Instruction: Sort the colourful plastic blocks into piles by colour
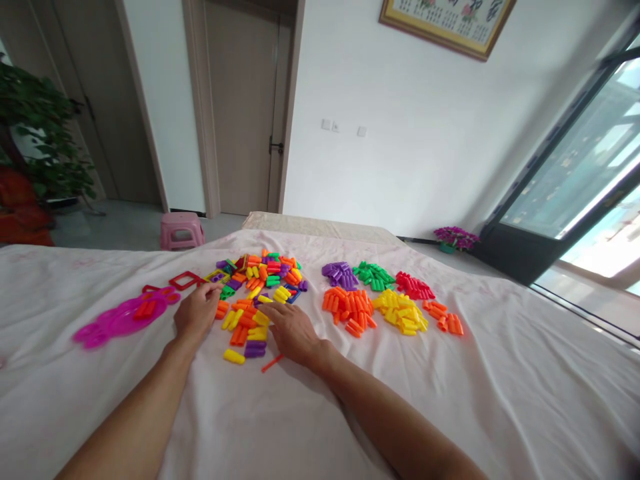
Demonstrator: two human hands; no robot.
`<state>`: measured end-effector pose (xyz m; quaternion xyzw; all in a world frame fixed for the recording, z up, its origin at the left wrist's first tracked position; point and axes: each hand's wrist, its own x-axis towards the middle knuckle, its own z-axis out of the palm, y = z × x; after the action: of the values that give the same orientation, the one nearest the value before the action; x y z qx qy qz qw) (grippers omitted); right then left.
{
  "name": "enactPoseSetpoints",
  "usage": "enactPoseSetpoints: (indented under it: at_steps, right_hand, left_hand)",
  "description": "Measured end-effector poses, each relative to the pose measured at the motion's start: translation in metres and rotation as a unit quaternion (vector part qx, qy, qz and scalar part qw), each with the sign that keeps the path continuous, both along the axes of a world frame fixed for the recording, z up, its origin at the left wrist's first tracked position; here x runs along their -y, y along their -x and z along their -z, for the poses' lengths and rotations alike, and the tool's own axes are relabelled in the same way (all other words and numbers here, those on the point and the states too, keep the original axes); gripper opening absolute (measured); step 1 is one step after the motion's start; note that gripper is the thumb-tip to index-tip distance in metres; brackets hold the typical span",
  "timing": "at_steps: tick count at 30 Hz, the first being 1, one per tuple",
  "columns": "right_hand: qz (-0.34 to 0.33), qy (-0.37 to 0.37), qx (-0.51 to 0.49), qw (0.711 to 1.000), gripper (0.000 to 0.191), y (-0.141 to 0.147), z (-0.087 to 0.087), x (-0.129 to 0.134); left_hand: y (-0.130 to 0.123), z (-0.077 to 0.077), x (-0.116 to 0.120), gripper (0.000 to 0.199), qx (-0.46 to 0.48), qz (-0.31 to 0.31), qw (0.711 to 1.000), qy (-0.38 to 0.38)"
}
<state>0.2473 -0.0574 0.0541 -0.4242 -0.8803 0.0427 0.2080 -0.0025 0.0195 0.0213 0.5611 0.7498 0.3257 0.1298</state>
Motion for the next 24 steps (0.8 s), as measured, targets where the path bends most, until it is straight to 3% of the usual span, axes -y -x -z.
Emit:
enactPoseSetpoints:
  at_steps: [6,9,13,17,24]
  right_hand:
    - [-0.007,-0.03,0.025,0.999,0.034,0.012,0.014,-0.012]
    - [0.025,-0.013,-0.081,0.996,0.03,0.008,0.02,-0.013]
    - [0.076,0.047,-0.269,0.959,0.026,0.001,0.028,-0.02]
    - [0.095,0.12,-0.383,0.911,0.024,-0.001,0.034,-0.026]
    - [0.102,0.128,-0.423,0.891,0.022,0.0,0.037,-0.023]
  left_hand:
    - [-0.001,0.0,0.002,0.038,-0.012,0.007,1.0,-0.023]
    - [-0.004,-0.002,0.004,0.039,-0.027,0.046,0.991,-0.12]
    - [-0.015,-0.008,0.009,0.043,-0.03,0.186,0.956,-0.226]
    - [-0.032,-0.013,0.016,0.041,-0.024,0.3,0.932,-0.203]
    - [-0.045,-0.013,0.02,0.037,0.031,0.345,0.925,-0.153]
